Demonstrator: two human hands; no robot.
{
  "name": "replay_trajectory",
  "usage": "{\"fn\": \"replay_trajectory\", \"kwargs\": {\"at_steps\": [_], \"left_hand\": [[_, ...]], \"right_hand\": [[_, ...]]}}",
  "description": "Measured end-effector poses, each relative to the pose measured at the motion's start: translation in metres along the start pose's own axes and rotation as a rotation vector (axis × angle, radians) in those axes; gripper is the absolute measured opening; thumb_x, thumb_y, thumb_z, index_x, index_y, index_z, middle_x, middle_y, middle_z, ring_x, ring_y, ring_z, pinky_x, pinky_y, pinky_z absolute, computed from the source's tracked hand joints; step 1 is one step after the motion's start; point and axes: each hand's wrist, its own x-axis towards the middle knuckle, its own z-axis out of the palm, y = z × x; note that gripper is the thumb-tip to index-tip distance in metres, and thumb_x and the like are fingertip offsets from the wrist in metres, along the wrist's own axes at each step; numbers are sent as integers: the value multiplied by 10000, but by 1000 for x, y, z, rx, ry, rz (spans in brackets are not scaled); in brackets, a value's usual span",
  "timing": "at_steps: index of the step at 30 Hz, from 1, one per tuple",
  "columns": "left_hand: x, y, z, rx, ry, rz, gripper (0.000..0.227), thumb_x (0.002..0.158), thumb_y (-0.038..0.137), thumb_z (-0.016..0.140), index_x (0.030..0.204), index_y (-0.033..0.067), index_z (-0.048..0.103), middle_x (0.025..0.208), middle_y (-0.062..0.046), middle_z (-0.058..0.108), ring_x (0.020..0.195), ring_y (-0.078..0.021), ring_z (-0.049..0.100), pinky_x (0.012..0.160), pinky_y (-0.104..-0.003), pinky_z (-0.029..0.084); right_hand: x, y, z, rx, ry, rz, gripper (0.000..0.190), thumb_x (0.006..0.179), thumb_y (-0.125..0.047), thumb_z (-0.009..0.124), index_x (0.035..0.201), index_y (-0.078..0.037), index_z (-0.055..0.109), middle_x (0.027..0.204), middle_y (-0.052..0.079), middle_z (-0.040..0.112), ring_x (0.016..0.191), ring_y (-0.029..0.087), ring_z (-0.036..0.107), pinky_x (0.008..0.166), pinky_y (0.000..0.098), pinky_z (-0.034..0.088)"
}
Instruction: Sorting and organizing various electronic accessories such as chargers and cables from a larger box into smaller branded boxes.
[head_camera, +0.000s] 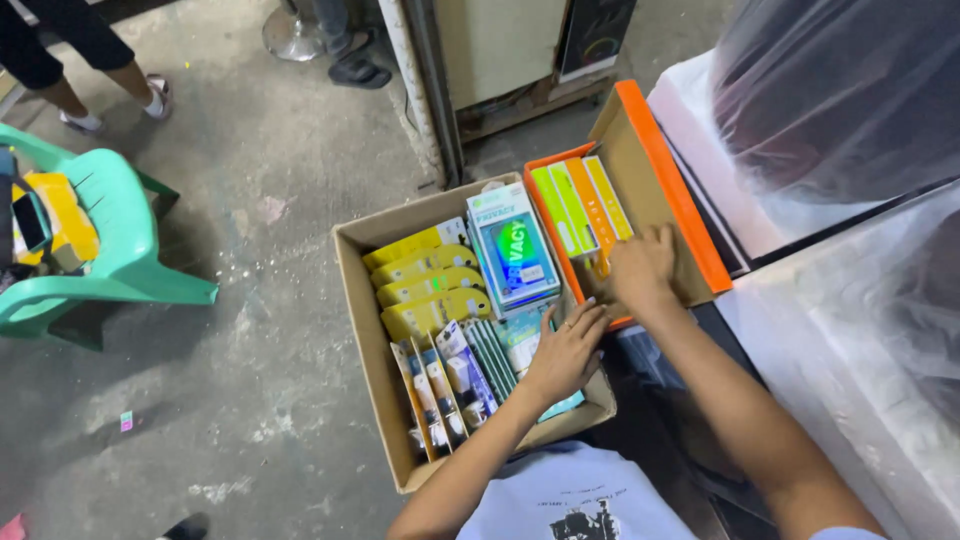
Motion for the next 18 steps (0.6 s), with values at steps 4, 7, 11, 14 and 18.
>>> {"fn": "replay_trajectory", "kwargs": {"at_steps": [4,7,11,14,18], "left_hand": [[-5,-3,-2,-28,-31,-38,611,827,144,708,1410,77,533,1480,-102,521,1491,-274,368,1161,-667,213],[-14,-1,2,-31,6,-55,600,849,144,695,1427,109,536,1497,-101,518,1491,-274,384,1168,-656,236],[-17,-1,0,-43,6,-62,520,853,155,694,1364,142,597,1506,-105,509,1465,-289,404,1157,-669,236],[-21,0,0,-44,-9,-62,439,850,157,694,1286,156,647,1517,-107,506,1466,-304,410,1157,-666,243],[-23,-1,-1,-29,-9,-45,431,844,163,706,1268,174,624,1552,-107,484,1467,-315,421,1162,-658,252]], "right_hand": [[21,3,63,20,87,-40,321,785,-432,779,908,-136,797,923,83,779,1032,261,683,966,411,417],[14,0,48,118,155,30,336,780,-464,787,825,-131,801,839,118,764,924,281,706,888,443,435],[18,0,61,133,36,17,316,817,-445,780,786,-131,795,785,141,752,770,292,731,880,453,465],[22,9,91,246,62,0,225,793,-353,783,797,-128,795,765,163,739,760,316,737,832,474,498],[8,12,42,635,211,37,241,793,-278,782,764,-42,745,707,209,676,661,364,676,585,477,499]]}}
